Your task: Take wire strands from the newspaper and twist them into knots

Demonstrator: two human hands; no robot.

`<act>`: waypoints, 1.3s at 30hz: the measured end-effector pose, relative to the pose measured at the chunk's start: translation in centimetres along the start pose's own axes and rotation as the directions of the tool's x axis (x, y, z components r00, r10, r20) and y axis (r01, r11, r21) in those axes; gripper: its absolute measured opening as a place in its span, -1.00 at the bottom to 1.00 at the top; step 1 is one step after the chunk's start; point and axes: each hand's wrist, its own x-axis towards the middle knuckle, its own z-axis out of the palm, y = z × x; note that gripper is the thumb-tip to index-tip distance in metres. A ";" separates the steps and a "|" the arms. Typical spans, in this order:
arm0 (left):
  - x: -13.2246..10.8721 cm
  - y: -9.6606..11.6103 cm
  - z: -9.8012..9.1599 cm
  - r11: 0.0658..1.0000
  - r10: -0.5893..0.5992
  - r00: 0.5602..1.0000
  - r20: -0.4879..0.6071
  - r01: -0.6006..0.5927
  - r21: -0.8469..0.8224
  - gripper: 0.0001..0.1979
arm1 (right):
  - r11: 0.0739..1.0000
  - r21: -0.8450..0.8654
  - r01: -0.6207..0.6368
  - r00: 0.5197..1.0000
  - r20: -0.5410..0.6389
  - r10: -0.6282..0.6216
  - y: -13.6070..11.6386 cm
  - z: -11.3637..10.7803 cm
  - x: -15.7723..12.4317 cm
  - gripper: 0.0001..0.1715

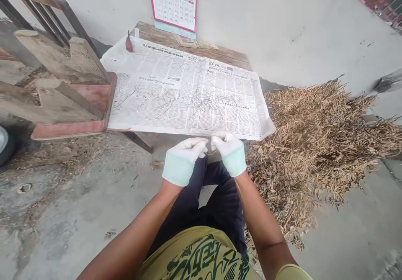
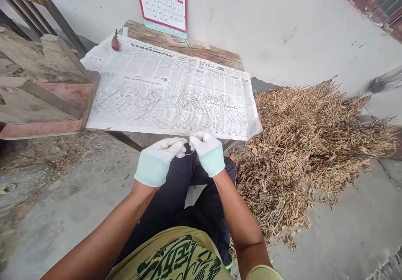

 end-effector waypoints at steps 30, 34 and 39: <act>-0.4 -2.2 -2.3 0.985 -0.123 0.992 0.038 0.127 -0.121 -0.61 | 0.892 -0.441 0.103 0.990 -0.046 -0.137 2.0 2.9 -5.0 -0.59; -0.8 -2.4 -2.8 0.990 -0.119 0.990 0.075 0.124 -0.063 -0.66 | 0.865 -0.490 0.112 0.988 -0.035 -0.148 2.4 2.8 -5.0 -0.56; -1.4 -1.8 -2.8 0.997 -0.080 0.995 0.052 0.079 0.019 -0.70 | 0.831 -0.541 0.132 0.985 -0.025 -0.173 2.6 2.9 -5.5 -0.56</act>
